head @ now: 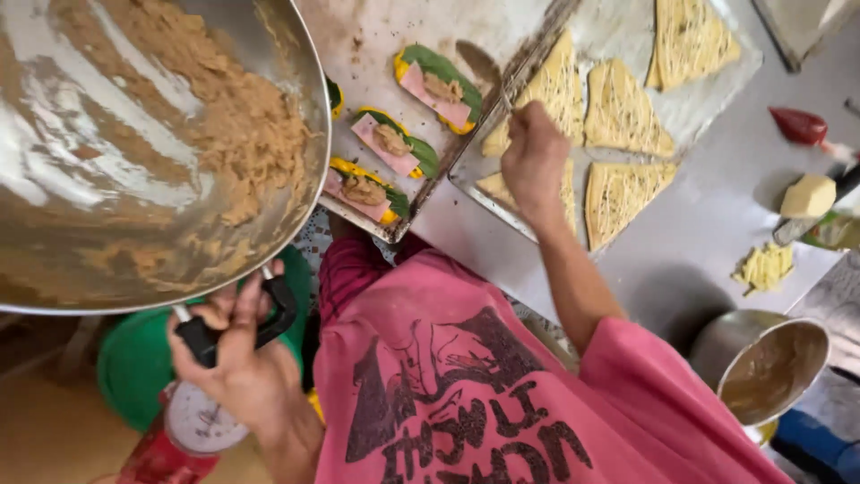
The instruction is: Adding tuna filling to pastries using a spoon and a pan in a bakery production area.
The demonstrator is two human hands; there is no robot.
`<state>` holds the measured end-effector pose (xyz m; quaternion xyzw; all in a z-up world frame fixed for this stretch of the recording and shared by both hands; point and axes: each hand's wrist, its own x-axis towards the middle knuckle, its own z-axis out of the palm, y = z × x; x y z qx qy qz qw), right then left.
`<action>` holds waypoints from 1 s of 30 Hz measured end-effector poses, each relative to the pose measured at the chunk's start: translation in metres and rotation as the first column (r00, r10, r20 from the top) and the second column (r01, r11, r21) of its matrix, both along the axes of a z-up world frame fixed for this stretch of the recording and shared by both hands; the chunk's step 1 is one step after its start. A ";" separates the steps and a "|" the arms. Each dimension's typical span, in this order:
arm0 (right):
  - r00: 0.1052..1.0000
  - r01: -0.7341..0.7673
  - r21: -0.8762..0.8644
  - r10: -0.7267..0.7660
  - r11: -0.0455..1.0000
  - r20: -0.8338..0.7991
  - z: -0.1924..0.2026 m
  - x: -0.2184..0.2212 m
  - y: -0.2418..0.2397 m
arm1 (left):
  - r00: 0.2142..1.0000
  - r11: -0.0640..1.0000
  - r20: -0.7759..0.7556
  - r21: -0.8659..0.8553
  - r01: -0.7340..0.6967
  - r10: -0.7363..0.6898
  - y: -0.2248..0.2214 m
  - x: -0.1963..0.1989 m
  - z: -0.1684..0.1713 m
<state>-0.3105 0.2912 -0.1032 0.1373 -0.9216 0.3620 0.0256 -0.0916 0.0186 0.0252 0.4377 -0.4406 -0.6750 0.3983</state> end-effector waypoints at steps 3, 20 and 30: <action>0.975 -0.001 -0.072 0.017 0.997 0.223 0.039 0.007 -0.011 | 0.997 0.990 0.002 0.112 0.083 -0.083 0.002 0.003 0.016; 0.679 -0.473 0.666 0.720 0.577 -0.141 0.090 0.048 -0.096 | 0.954 0.954 -0.024 -0.004 0.300 -0.300 0.022 0.019 -0.005; 0.580 -0.584 -0.199 0.576 0.787 0.577 0.151 0.072 -0.169 | 0.945 0.944 0.044 -0.057 0.325 -0.323 -0.001 0.016 -0.015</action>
